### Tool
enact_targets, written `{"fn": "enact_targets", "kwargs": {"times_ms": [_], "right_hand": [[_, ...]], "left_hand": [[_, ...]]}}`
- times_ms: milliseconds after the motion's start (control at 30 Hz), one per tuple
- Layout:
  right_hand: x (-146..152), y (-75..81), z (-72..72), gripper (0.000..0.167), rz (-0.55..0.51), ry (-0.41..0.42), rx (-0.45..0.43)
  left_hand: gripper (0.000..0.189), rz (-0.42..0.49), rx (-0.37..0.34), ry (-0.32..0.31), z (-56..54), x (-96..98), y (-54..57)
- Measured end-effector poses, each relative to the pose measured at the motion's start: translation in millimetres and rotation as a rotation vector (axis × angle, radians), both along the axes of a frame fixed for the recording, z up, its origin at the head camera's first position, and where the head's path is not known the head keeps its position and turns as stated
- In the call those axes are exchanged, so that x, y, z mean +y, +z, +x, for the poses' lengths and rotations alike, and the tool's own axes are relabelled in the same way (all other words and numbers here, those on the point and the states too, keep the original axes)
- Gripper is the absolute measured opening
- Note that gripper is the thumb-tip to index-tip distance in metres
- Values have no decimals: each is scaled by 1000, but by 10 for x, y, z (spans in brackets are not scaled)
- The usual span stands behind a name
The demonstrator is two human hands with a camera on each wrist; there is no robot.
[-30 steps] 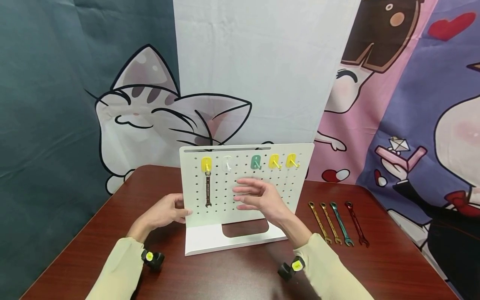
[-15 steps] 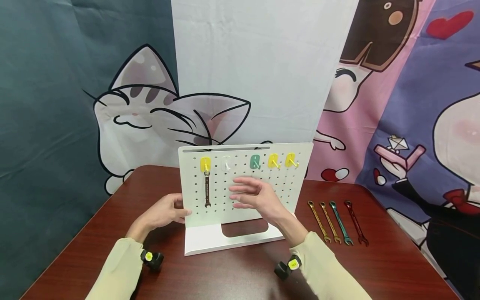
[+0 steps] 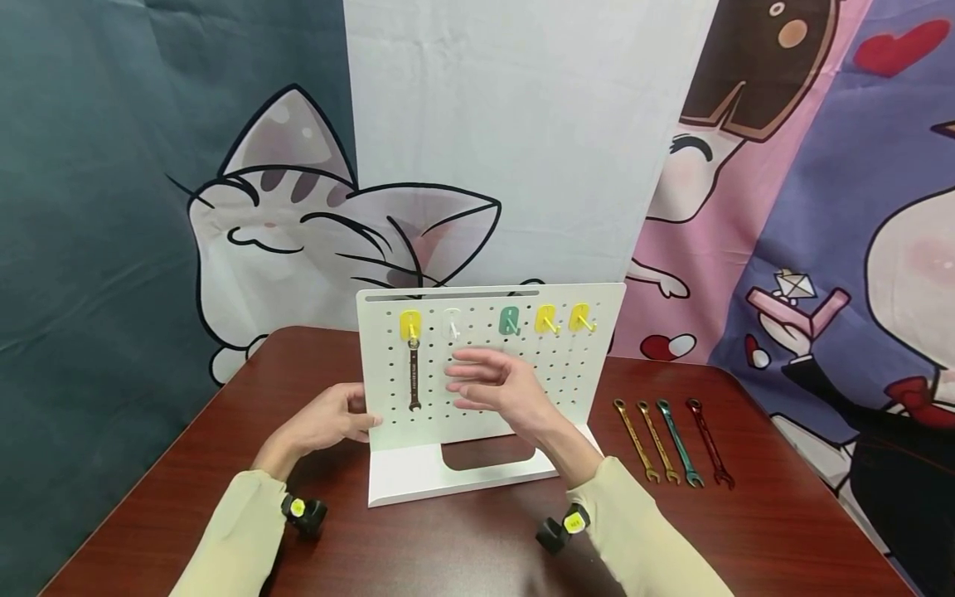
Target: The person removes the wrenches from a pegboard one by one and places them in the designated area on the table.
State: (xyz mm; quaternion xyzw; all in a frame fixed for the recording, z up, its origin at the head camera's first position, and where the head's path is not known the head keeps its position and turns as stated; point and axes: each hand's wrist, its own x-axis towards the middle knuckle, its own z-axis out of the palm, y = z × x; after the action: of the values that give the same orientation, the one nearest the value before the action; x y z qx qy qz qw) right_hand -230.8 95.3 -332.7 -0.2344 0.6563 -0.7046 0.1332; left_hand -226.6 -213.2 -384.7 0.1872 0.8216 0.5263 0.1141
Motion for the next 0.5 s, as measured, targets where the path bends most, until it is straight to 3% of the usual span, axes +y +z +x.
{"fn": "enact_targets", "kwargs": {"times_ms": [500], "right_hand": [[-182,9,-1,53,-9,32,12]], "left_hand": [[44,-7,12,-3,0,-10,-6]]}}
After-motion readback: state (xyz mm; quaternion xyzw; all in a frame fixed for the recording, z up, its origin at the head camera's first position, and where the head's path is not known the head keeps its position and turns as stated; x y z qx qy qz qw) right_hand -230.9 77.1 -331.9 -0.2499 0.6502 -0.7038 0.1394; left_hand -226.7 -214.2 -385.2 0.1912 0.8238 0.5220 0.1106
